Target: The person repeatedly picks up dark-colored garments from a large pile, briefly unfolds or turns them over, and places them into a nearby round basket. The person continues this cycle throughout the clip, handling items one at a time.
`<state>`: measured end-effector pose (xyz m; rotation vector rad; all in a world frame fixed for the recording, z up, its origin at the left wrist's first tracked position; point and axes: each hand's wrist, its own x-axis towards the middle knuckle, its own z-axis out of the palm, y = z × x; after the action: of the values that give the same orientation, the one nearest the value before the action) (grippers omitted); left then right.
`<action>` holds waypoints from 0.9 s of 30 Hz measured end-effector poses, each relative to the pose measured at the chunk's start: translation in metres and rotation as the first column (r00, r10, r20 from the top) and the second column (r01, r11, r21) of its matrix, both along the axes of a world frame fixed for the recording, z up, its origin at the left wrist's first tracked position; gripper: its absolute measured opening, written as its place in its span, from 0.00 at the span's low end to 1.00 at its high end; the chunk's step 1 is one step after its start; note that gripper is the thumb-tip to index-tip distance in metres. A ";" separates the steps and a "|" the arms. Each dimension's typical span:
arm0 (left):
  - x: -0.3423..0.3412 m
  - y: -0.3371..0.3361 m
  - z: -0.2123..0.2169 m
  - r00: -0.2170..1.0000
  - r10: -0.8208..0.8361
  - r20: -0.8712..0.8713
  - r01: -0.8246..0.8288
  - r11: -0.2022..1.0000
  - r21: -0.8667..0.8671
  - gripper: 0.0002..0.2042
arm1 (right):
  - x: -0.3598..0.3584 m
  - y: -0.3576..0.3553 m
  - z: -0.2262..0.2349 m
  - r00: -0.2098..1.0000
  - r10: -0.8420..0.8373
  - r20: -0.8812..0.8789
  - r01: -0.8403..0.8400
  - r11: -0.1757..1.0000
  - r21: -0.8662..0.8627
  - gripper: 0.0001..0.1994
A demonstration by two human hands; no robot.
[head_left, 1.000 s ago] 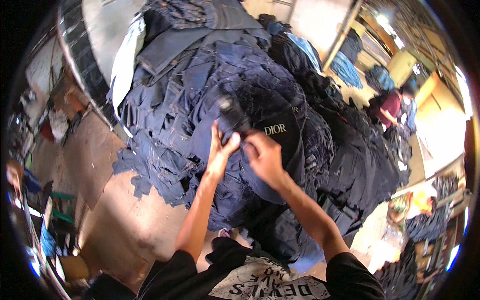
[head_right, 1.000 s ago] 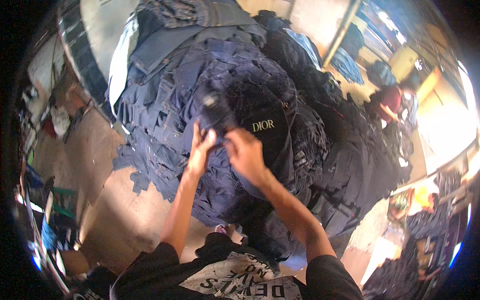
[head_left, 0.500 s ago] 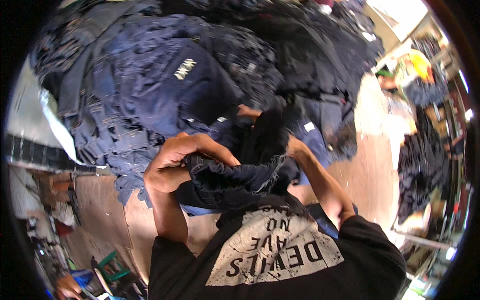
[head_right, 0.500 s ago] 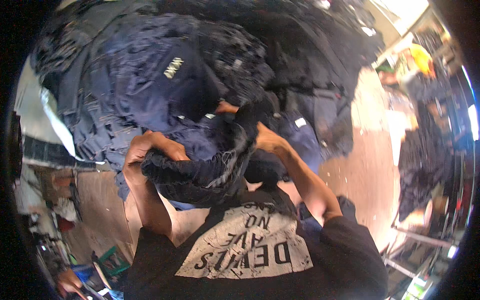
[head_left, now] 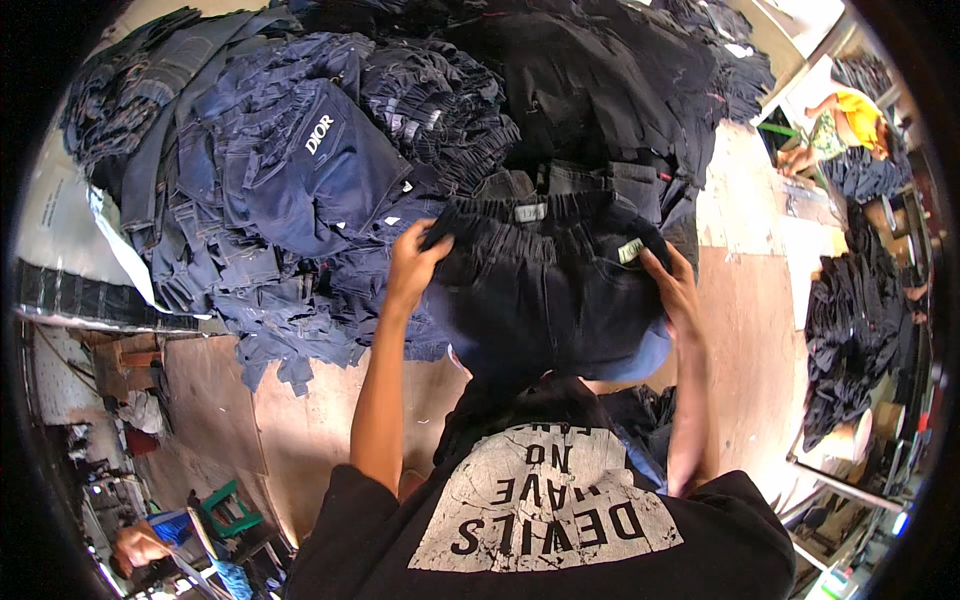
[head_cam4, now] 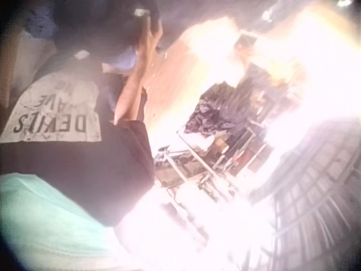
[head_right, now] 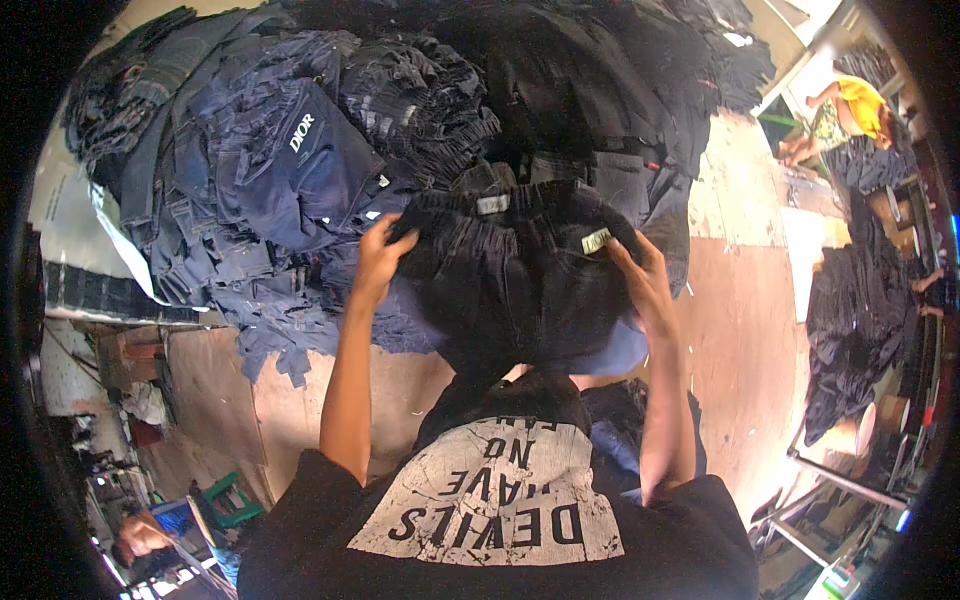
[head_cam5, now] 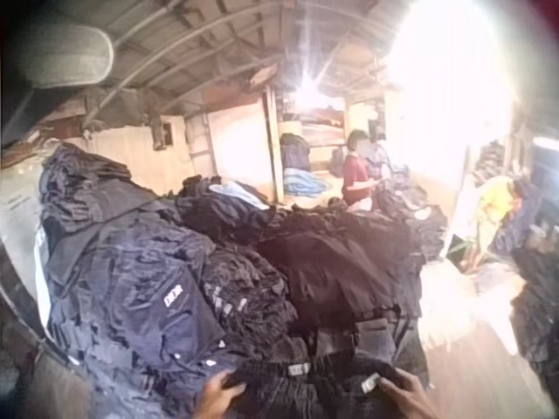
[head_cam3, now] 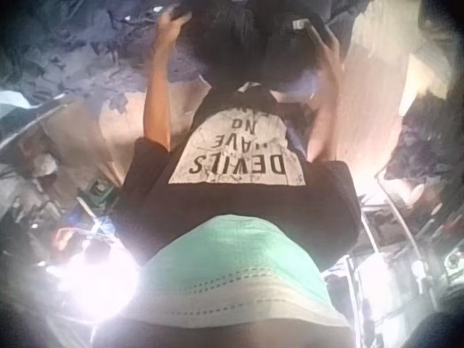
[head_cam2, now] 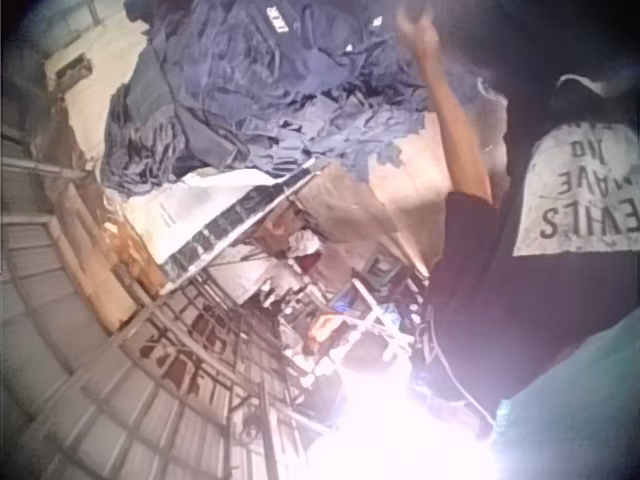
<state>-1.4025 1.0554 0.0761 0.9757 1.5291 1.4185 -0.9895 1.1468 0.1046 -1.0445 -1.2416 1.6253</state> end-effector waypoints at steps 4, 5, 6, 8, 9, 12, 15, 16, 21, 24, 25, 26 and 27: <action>0.017 0.044 -0.066 0.803 0.264 -0.535 -0.303 0.953 0.015 0.26 | -0.046 0.064 -0.104 0.819 -0.169 0.548 0.103 0.984 0.148 0.26; 0.030 0.042 -0.082 0.669 0.260 -0.697 -0.376 0.926 -0.016 0.30 | -0.050 0.063 -0.132 0.807 -0.139 0.574 0.066 0.987 0.147 0.31; 0.044 0.033 -0.097 0.677 0.277 -0.682 -0.288 0.952 0.101 0.34 | -0.056 0.061 -0.156 0.759 -0.203 0.619 0.031 0.960 0.277 0.37; 0.075 0.010 -0.124 0.649 0.134 -0.749 -0.070 0.991 0.117 0.37 | -0.050 0.041 -0.182 0.620 -0.311 0.721 -0.089 0.884 0.458 0.39; 0.091 -0.002 -0.136 0.571 0.069 -0.818 0.026 0.994 0.102 0.37 | -0.046 0.026 -0.186 0.537 -0.417 0.734 -0.172 0.797 0.579 0.38; 0.119 -0.019 -0.162 0.396 -0.351 -0.849 0.130 0.936 -0.326 0.35 | -0.062 -0.019 -0.182 0.623 -0.287 0.728 -0.403 0.680 0.613 0.40; 0.124 -0.015 -0.175 0.418 -0.450 -0.790 0.084 0.884 -0.459 0.35 | -0.098 -0.034 -0.179 0.577 -0.202 0.792 -0.525 0.651 0.548 0.38; 0.123 -0.012 -0.177 0.415 -0.487 -0.768 0.083 0.861 -0.502 0.36 | -0.107 -0.032 -0.182 0.458 -0.116 0.881 -0.544 0.747 0.381 0.37; 0.111 -0.005 -0.183 0.499 -0.565 -0.657 0.192 0.812 -0.552 0.37 | -0.110 -0.009 -0.207 0.278 0.036 0.960 -0.608 0.781 0.147 0.37; 0.096 -0.019 -0.177 0.641 -0.412 -0.648 0.235 0.909 -0.345 0.33 | -0.123 0.000 -0.183 0.504 -0.111 0.857 -0.518 0.755 0.403 0.34; 0.086 -0.024 -0.173 0.697 -0.370 -0.615 0.271 0.929 -0.252 0.32 | -0.141 0.001 -0.165 0.523 -0.186 0.832 -0.467 0.754 0.462 0.32; 0.074 -0.031 -0.168 0.765 -0.376 -0.523 0.281 0.926 -0.254 0.30 | -0.167 0.007 -0.143 0.676 -0.261 0.690 -0.400 0.656 0.640 0.28; 0.058 -0.038 -0.163 0.841 -0.320 -0.436 0.274 0.947 -0.167 0.28 | -0.204 0.021 -0.118 0.756 -0.295 0.585 -0.339 0.588 0.734 0.25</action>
<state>-1.3443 1.0179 -0.0868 1.4933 1.6669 0.9177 -1.1938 1.1675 -0.0136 -0.9687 -2.1976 0.4321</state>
